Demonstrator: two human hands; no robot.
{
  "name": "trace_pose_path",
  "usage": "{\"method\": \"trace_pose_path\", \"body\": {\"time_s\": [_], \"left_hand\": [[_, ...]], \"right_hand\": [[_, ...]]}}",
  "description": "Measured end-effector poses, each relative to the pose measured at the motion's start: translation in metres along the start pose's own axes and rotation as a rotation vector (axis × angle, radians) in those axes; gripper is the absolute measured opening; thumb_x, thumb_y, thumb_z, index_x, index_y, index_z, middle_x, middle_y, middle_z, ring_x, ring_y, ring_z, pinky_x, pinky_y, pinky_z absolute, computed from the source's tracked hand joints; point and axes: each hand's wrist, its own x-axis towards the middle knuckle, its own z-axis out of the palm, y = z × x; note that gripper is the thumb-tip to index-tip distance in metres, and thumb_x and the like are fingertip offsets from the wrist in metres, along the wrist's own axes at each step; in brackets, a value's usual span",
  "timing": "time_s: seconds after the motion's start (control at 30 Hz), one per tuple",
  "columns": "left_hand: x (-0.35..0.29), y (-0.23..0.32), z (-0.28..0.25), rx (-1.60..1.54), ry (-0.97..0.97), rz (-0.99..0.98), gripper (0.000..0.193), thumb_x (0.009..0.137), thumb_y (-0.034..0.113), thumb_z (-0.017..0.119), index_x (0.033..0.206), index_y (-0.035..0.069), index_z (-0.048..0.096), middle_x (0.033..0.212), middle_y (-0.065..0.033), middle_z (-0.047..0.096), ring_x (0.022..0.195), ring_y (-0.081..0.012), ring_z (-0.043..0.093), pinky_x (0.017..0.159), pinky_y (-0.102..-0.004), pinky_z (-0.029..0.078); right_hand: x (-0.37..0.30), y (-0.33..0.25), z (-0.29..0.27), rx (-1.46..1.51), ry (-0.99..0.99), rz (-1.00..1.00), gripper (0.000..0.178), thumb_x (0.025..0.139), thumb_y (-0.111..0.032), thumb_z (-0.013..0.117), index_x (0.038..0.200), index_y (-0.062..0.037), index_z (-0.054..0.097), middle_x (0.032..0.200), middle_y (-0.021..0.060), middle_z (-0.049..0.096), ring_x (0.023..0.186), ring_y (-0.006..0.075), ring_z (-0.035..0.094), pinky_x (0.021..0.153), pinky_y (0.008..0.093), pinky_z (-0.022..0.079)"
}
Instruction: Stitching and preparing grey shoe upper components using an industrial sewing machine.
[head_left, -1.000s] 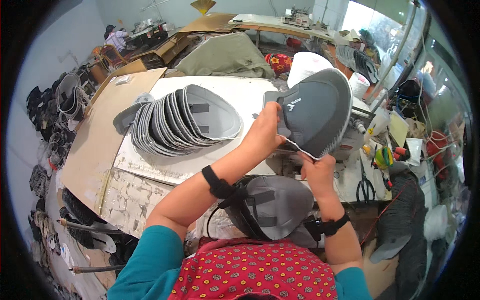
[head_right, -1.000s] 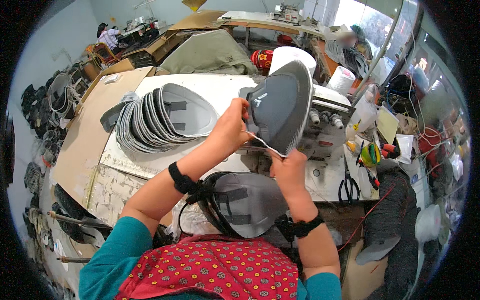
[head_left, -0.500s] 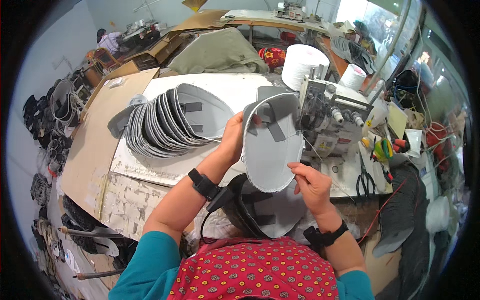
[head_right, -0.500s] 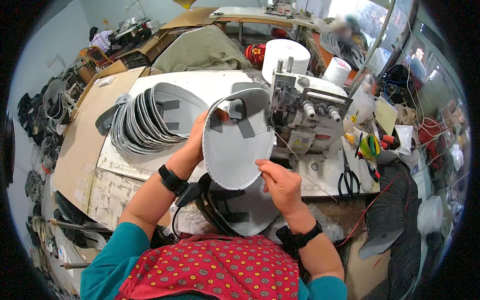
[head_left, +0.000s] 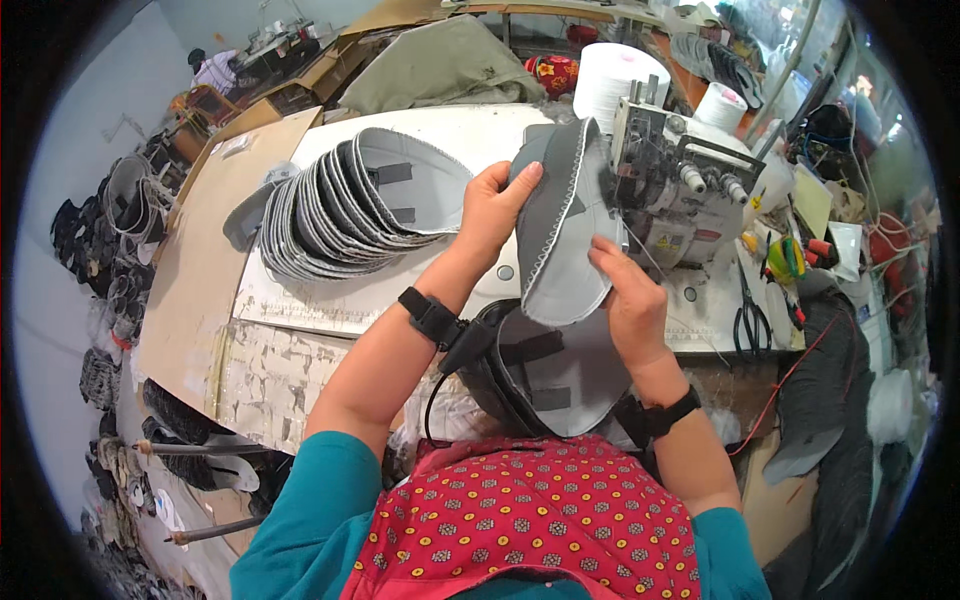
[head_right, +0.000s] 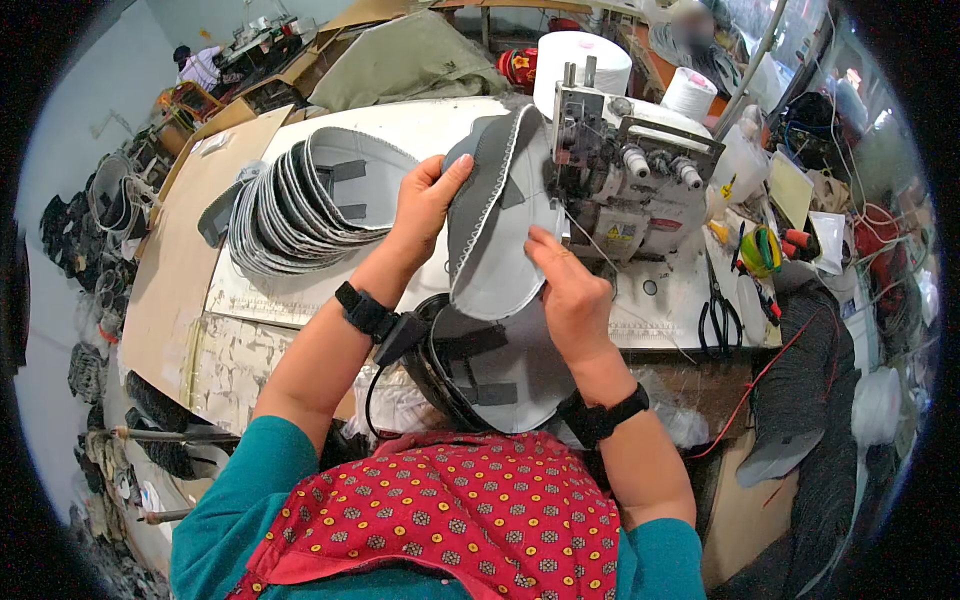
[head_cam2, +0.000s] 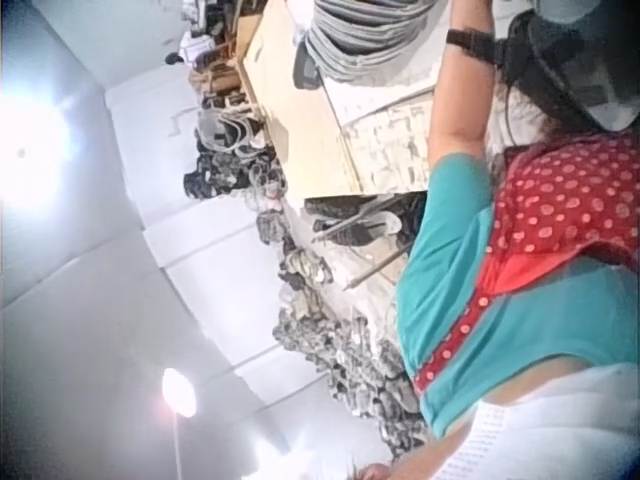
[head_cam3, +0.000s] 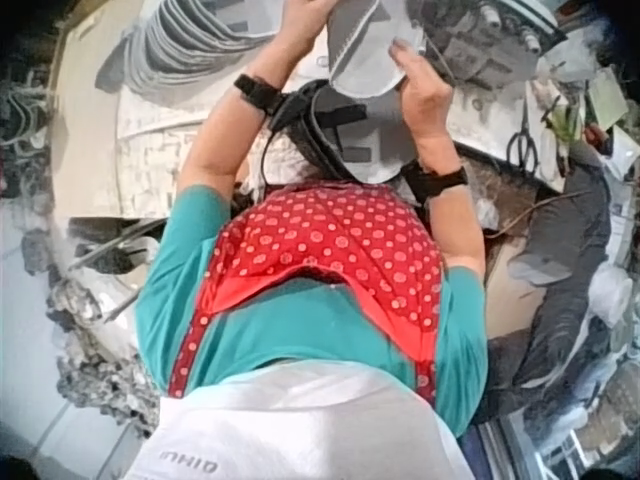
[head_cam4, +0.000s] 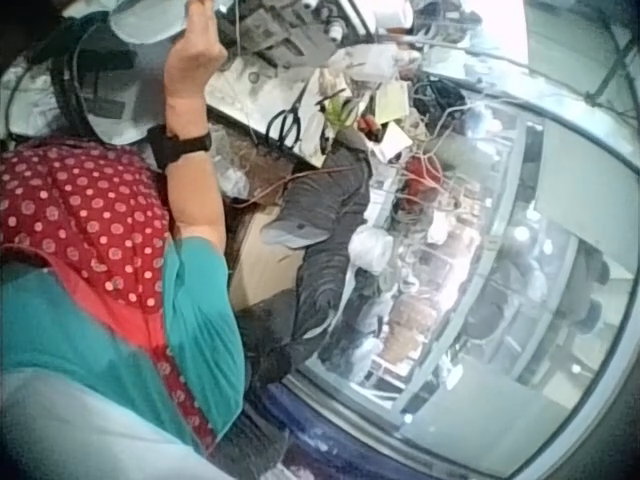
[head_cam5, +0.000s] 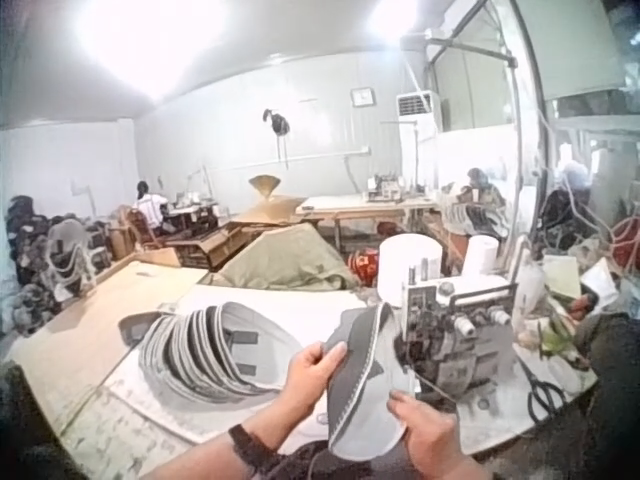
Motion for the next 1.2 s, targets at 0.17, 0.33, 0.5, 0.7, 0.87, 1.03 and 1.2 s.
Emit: {"method": "trace_pose_path", "body": {"time_s": [0.17, 0.33, 0.5, 0.7, 0.87, 1.03, 1.2], "left_hand": [[0.010, -0.001, -0.007, 0.050, 0.022, -0.094, 0.031, 0.092, 0.033, 0.067, 0.089, 0.003, 0.067, 0.081, -0.0006, 0.065, 0.072, -0.0065, 0.055, 0.065, -0.0227, 0.044], [0.016, -0.010, -0.019, 0.190, 0.012, 0.009, 0.023, 0.094, 0.029, 0.065, 0.096, 0.006, 0.064, 0.086, 0.0026, 0.063, 0.077, -0.0054, 0.054, 0.071, -0.0211, 0.044], [0.022, -0.018, -0.025, 0.108, 0.025, 0.101, 0.019, 0.096, 0.024, 0.062, 0.095, 0.005, 0.057, 0.083, 0.0024, 0.058, 0.073, -0.0054, 0.049, 0.066, -0.0219, 0.040], [0.021, -0.020, -0.030, 0.155, 0.147, 0.129, 0.021, 0.096, 0.022, 0.062, 0.090, 0.005, 0.053, 0.074, 0.0031, 0.053, 0.064, -0.0043, 0.043, 0.055, -0.0225, 0.035], [0.006, -0.010, -0.041, 0.228, 0.211, 0.035, 0.021, 0.094, 0.021, 0.064, 0.088, 0.005, 0.053, 0.069, 0.0040, 0.050, 0.061, -0.0039, 0.041, 0.052, -0.0215, 0.034], [-0.032, 0.020, -0.043, 0.219, 0.110, -0.338, 0.027, 0.090, 0.026, 0.070, 0.081, 0.004, 0.057, 0.061, 0.0035, 0.049, 0.048, -0.0071, 0.041, 0.043, -0.0256, 0.032], [-0.073, 0.043, -0.020, 0.307, -0.198, -0.542, 0.041, 0.092, 0.043, 0.063, 0.086, 0.003, 0.064, 0.057, -0.0004, 0.053, 0.052, -0.0098, 0.049, 0.051, -0.0254, 0.040]], "right_hand": [[-0.002, 0.002, -0.001, 0.040, -0.033, 0.075, 0.037, 0.072, 0.014, 0.057, 0.104, -0.0030, 0.067, 0.111, 0.0152, 0.069, 0.093, 0.0303, 0.069, 0.074, 0.0331, 0.057], [-0.009, 0.002, -0.003, 0.104, -0.021, 0.036, 0.036, 0.073, 0.014, 0.061, 0.104, -0.0018, 0.067, 0.107, 0.0176, 0.069, 0.093, 0.0297, 0.070, 0.076, 0.0328, 0.058], [0.000, 0.016, 0.000, 0.076, 0.020, 0.063, 0.029, 0.077, 0.011, 0.064, 0.102, -0.0017, 0.068, 0.106, 0.0177, 0.070, 0.092, 0.0297, 0.070, 0.076, 0.0324, 0.058], [0.008, 0.017, 0.001, 0.088, -0.003, 0.071, 0.024, 0.084, 0.008, 0.063, 0.105, -0.0026, 0.070, 0.113, 0.0116, 0.070, 0.065, 0.0108, 0.065, 0.049, 0.0230, 0.051], [0.012, 0.015, 0.003, 0.062, 0.003, 0.122, 0.023, 0.077, 0.000, 0.073, 0.100, -0.0035, 0.070, 0.106, 0.0148, 0.070, 0.090, 0.0267, 0.071, 0.072, 0.0319, 0.057], [0.015, 0.018, 0.000, 0.072, 0.001, 0.176, 0.026, 0.076, 0.002, 0.073, 0.101, -0.0026, 0.069, 0.107, 0.0142, 0.070, 0.090, 0.0268, 0.070, 0.072, 0.0319, 0.057], [0.016, 0.020, -0.008, 0.097, -0.021, 0.267, 0.030, 0.075, 0.010, 0.069, 0.103, -0.0022, 0.068, 0.110, 0.0147, 0.069, 0.091, 0.0267, 0.070, 0.074, 0.0315, 0.057]]}}
